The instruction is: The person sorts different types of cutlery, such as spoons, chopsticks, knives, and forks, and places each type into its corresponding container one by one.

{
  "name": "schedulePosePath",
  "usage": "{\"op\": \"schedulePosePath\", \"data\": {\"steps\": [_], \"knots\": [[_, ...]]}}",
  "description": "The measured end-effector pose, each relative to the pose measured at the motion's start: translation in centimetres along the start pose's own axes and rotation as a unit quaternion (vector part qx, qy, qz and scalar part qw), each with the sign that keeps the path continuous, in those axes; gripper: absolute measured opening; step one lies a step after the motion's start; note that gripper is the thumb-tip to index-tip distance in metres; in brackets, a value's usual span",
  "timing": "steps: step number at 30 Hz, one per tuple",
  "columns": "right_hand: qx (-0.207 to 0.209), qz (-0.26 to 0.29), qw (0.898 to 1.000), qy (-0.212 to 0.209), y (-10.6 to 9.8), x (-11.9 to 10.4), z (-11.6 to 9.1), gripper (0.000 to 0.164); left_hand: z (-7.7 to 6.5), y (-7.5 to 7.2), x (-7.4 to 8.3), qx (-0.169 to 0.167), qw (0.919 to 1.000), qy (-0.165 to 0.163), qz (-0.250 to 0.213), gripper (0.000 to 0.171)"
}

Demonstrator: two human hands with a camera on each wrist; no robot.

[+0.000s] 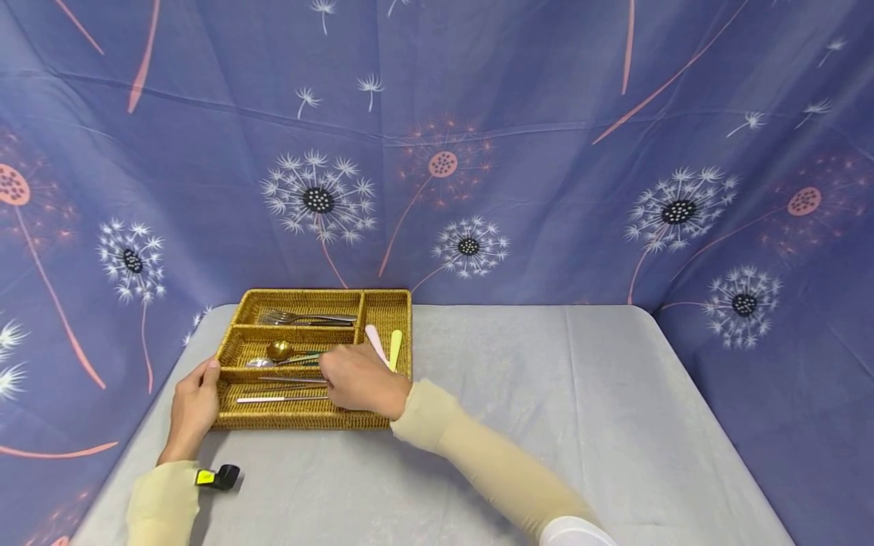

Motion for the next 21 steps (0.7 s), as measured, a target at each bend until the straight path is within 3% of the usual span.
{"op": "schedulePosePath", "data": {"steps": [6,12,18,21], "knots": [[-0.008,-0.039,0.999,-0.017,1.5,-1.3,2.2,0.053,0.1,-0.2,-0.3,-0.002,0.9999,-0.009,-0.011,0.069],[-0.019,-0.038,0.999,-0.017,2.7,-1.7,3.3,0.051,0.1,-0.4,-0.3,0.0,0.9996,-0.017,-0.023,0.071],[-0.008,-0.045,0.999,-0.017,3.2,-1.9,3.5,0.048,0.0,-0.4,-0.2,0.003,0.9997,-0.012,-0.021,0.071],[-0.001,-0.033,0.999,-0.013,3.3,-1.6,2.7,0.037,-0.1,-0.3,-0.2,-0.003,0.9998,-0.012,-0.015,0.071]]}}
Point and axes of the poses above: each hand's wrist, its own z-axis towards the middle knuckle, its own y-axis out of the palm, x = y × z, the point moved 8 cm from there along z, towards the middle knuckle
